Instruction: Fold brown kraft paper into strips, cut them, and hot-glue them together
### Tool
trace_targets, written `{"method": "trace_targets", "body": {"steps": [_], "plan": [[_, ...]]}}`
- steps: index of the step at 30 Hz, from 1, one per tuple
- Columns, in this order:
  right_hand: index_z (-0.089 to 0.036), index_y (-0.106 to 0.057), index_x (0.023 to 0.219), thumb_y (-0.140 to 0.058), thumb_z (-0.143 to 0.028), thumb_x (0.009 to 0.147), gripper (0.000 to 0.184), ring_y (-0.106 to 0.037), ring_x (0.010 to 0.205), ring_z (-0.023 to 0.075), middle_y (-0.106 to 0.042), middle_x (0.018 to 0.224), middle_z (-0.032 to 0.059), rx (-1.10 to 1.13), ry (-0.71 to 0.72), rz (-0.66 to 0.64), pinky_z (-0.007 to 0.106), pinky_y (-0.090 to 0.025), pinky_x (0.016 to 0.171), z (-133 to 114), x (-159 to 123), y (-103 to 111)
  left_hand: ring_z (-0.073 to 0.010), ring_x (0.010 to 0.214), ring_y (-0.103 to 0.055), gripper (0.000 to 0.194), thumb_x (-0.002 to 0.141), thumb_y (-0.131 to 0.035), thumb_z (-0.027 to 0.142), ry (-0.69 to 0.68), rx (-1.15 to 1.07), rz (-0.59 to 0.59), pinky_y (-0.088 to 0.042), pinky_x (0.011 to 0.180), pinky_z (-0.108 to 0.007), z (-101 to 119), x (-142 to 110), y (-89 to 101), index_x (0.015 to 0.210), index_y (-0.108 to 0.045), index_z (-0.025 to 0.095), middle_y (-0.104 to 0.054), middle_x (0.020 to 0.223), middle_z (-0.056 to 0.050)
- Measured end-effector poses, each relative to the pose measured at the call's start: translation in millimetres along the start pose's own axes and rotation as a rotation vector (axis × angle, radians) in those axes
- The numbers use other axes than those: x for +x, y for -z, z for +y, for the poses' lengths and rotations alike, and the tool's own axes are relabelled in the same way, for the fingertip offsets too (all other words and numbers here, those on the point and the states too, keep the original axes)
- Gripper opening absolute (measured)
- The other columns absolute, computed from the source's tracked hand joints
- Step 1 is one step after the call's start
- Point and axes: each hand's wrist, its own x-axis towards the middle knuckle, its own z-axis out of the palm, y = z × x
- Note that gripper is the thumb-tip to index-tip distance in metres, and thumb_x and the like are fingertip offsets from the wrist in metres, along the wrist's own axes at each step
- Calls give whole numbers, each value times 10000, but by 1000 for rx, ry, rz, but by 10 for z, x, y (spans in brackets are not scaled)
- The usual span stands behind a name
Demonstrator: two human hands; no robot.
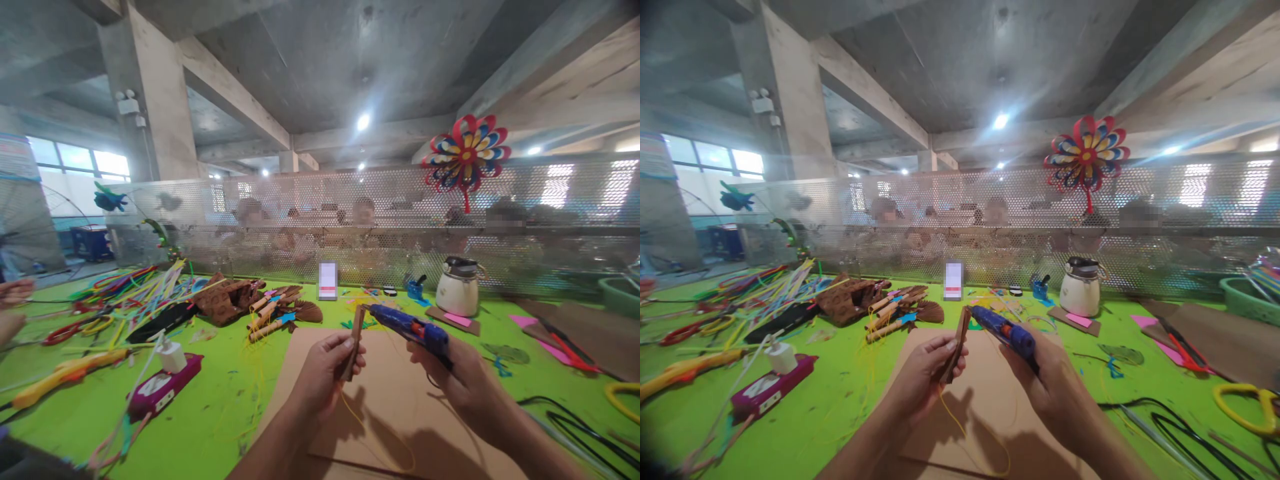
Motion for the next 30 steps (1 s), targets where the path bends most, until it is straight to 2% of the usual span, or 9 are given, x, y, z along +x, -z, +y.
{"method": "trace_targets", "body": {"steps": [5, 10, 14, 23, 30], "plan": [[-161, -624, 809, -400, -455, 912, 384, -460, 476, 152, -491, 498, -1, -4, 8, -34, 263, -388, 444, -19, 13, 12, -91, 587, -552, 259, 663, -755, 264, 15, -11, -19, -384, 541, -194, 7, -13, -4, 823, -672, 77, -642, 758, -81], [-165, -591, 752, -379, -467, 915, 404, -533, 593, 179, -577, 610, 36, 27, -5, -18, 295, -447, 561, -17, 15, 8, -83, 572, -547, 221, 674, -739, 229, 38, -53, -35, -385, 534, -184, 15, -21, -3, 810, -670, 69, -639, 750, -84], [-161, -602, 792, -393, -460, 911, 385, -578, 666, 194, -641, 726, 64, 59, -12, -34, 300, -467, 611, -13, 16, 7, -81, 571, -553, 203, 696, -719, 202, 46, -75, -47, -392, 536, -178, 15, -18, 12, 834, -665, 63, -638, 759, -87], [-163, -623, 818, -405, -455, 907, 376, -599, 679, 208, -668, 756, 73, 55, 8, -55, 315, -486, 616, 3, -15, 8, -84, 582, -561, 216, 686, -730, 193, 73, -128, -45, -411, 555, -176, 39, -26, 16, 834, -654, 56, -634, 755, -88], [-167, -624, 808, -426, -449, 896, 355, -608, 685, 202, -669, 755, 65, 63, 14, 19, 299, -485, 622, 59, 9, -25, -82, 574, -555, 209, 698, -719, 197, 74, -107, -60, -406, 549, -178, 28, -27, 19, 834, -654, 53, -632, 754, -88]]}}
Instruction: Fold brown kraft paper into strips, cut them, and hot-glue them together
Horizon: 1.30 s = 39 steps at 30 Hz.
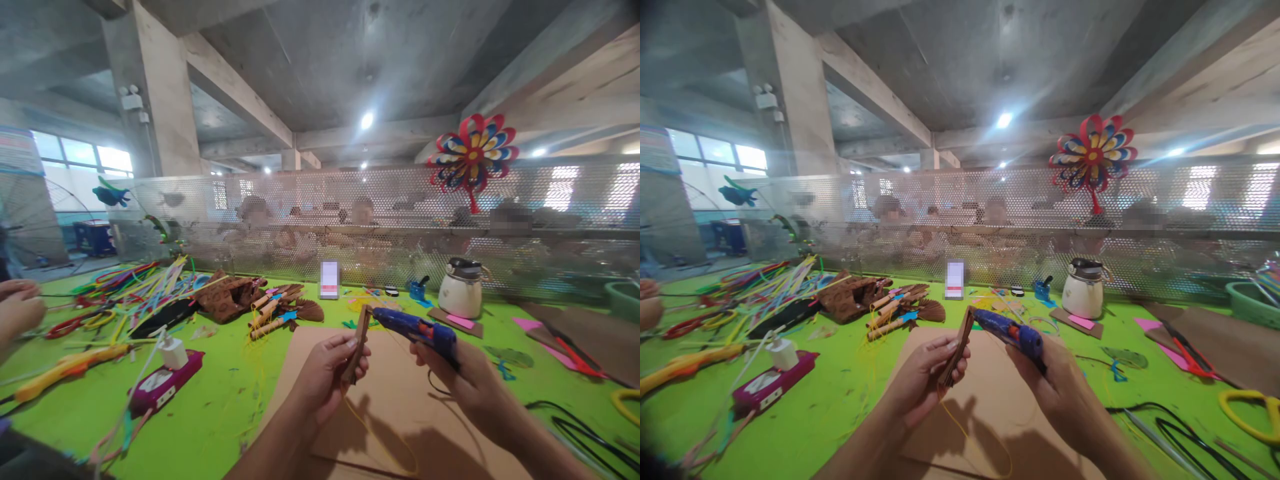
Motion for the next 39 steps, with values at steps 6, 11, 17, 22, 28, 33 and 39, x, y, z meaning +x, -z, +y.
{"method": "trace_targets", "body": {"steps": [6, 11, 17, 22, 28, 33, 39], "plan": [[-156, -606, 757, -413, -441, 901, 373, -583, 619, 180, -636, 685, 54, -10, 14, -35, 262, -471, 543, 108, 44, 30, -75, 564, -545, 212, 691, -727, 204, 10, 17, -4, -393, 536, -173, -13, 5, -7, 821, -653, 54, -630, 744, -86], [-159, -598, 734, -408, -458, 899, 391, -588, 639, 186, -638, 716, 65, -14, 2, -2, 254, -467, 526, 89, 17, 55, -81, 571, -547, 216, 680, -732, 194, 2, 6, 13, -397, 540, -179, -10, 1, -12, 823, -652, 51, -631, 747, -90], [-165, -612, 784, -420, -442, 906, 358, -607, 674, 187, -662, 752, 65, 17, 18, -15, 262, -485, 585, 25, -8, 35, -90, 589, -563, 212, 704, -714, 193, 4, 9, 31, -410, 555, -180, -12, 14, 5, 850, -654, 50, -635, 763, -98], [-159, -620, 819, -431, -413, 908, 329, -615, 694, 190, -674, 769, 63, 14, 37, -37, 276, -490, 619, 13, 13, 31, -89, 578, -561, 202, 705, -708, 188, 2, 15, 32, -415, 548, -180, -2, 1, -12, 839, -653, 47, -635, 757, -99], [-154, -640, 846, -441, -413, 895, 330, -619, 662, 203, -685, 768, 72, -9, 70, -68, 300, -499, 590, 64, 23, 63, -83, 576, -561, 187, 690, -713, 159, 43, -28, 25, -414, 543, -172, 22, -1, -3, 827, -647, 50, -631, 753, -91], [-152, -648, 852, -434, -429, 896, 352, -620, 660, 206, -687, 776, 82, -46, 55, -88, 311, -504, 585, 127, -9, 53, -85, 590, -559, 167, 697, -702, 139, 48, -68, 9, -416, 549, -177, 35, 4, 16, 830, -644, 56, -633, 754, -91], [-160, -637, 824, -408, -427, 907, 361, -560, 540, 163, -661, 688, 50, -35, 69, -106, 299, -497, 551, 51, 10, 42, -82, 586, -556, 127, 717, -678, 117, 58, -95, 9, -419, 544, -174, 57, 5, 20, 820, -638, 54, -628, 745, -91]]}}
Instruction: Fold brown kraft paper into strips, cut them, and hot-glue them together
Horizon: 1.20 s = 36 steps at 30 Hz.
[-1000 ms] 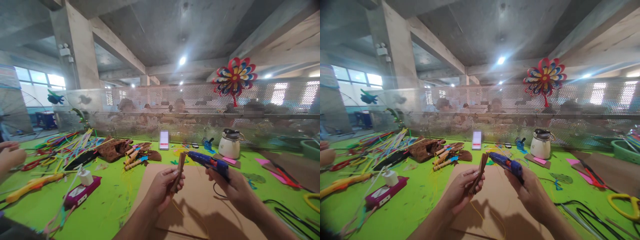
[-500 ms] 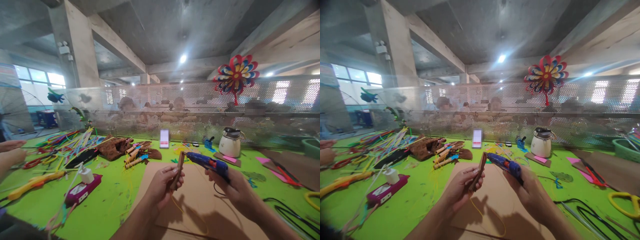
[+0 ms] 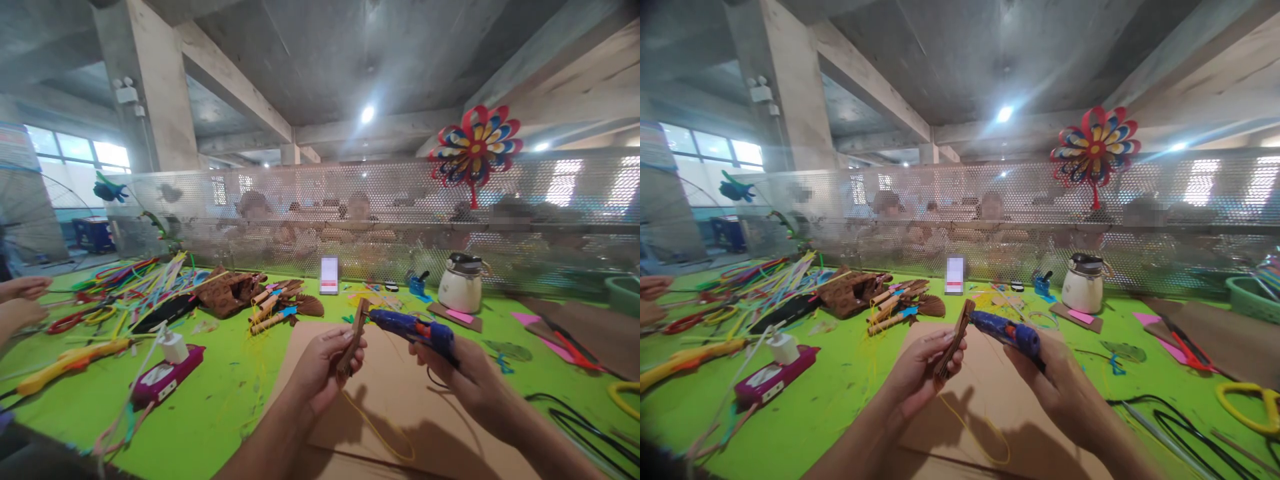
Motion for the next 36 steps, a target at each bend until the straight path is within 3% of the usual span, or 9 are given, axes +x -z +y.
{"method": "trace_targets", "body": {"steps": [5, 12, 24, 31, 36], "plan": [[-165, -643, 803, -417, -438, 898, 367, -559, 543, 164, -663, 687, 57, 12, -2, -24, 280, -491, 514, -48, 6, 18, -82, 585, -560, 95, 733, -658, 105, 10, -18, -9, -425, 539, -172, 14, -2, 8, 812, -632, 59, -629, 746, -93], [-163, -670, 910, -452, -428, 882, 344, -599, 602, 191, -675, 698, 60, 70, -38, -57, 312, -527, 584, -56, -46, 13, -82, 590, -551, 84, 746, -631, 88, 22, -57, -7, -425, 541, -172, 27, -7, 8, 823, -635, 57, -623, 748, -93], [-181, -654, 944, -450, -419, 893, 318, -593, 604, 182, -657, 698, 55, 77, -22, -122, 281, -513, 511, -33, -63, 38, -63, 573, -529, 72, 761, -606, 77, 46, -86, -10, -404, 483, -129, 43, -16, -8, 817, -638, 45, -598, 741, -87], [-165, -630, 833, -419, -454, 902, 364, -593, 666, 189, -648, 738, 67, 134, -55, -157, 281, -498, 556, -8, -55, 55, -51, 564, -528, 93, 775, -586, 71, 51, -96, -35, -378, 444, -100, 40, -18, -6, 838, -643, 34, -581, 751, -84], [-160, -606, 807, -388, -480, 912, 402, -536, 592, 155, -613, 709, 54, 106, -98, -108, 260, -431, 510, -7, -59, 52, -53, 561, -530, 127, 785, -566, 69, 58, -94, -26, -374, 434, -100, 44, -26, -23, 870, -647, 22, -583, 747, -87]]}}
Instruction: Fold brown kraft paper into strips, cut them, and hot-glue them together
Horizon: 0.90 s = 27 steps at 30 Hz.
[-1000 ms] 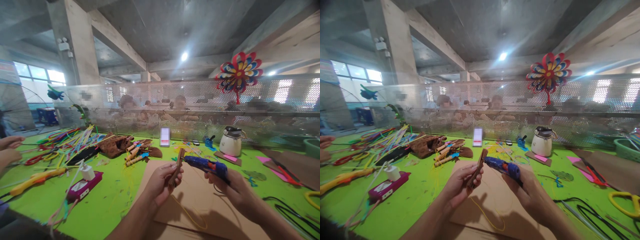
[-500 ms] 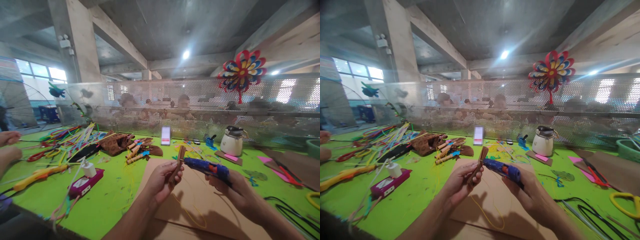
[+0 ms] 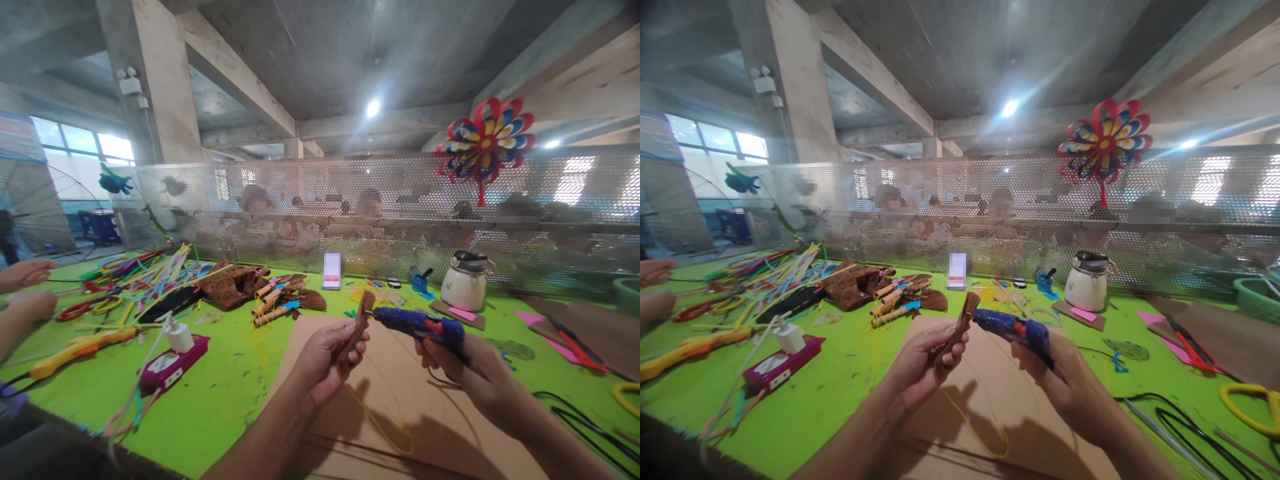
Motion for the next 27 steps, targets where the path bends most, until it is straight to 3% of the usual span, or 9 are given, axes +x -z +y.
{"method": "trace_targets", "body": {"steps": [15, 27], "plan": [[-164, -571, 719, -423, -490, 903, 403, -516, 639, 156, -557, 682, 43, 146, -27, -75, 257, -418, 528, -36, 5, 38, -58, 566, -539, 122, 785, -586, 82, 12, 13, 8, -392, 455, -107, -23, 14, -2, 865, -658, 24, -593, 739, -89], [-165, -552, 693, -376, -490, 921, 434, -484, 608, 149, -550, 662, 41, 67, -8, -44, 281, -395, 555, -42, 10, 39, -56, 562, -537, 134, 791, -570, 80, 17, 16, 9, -390, 446, -102, -19, 14, -6, 875, -657, 21, -592, 743, -86]]}}
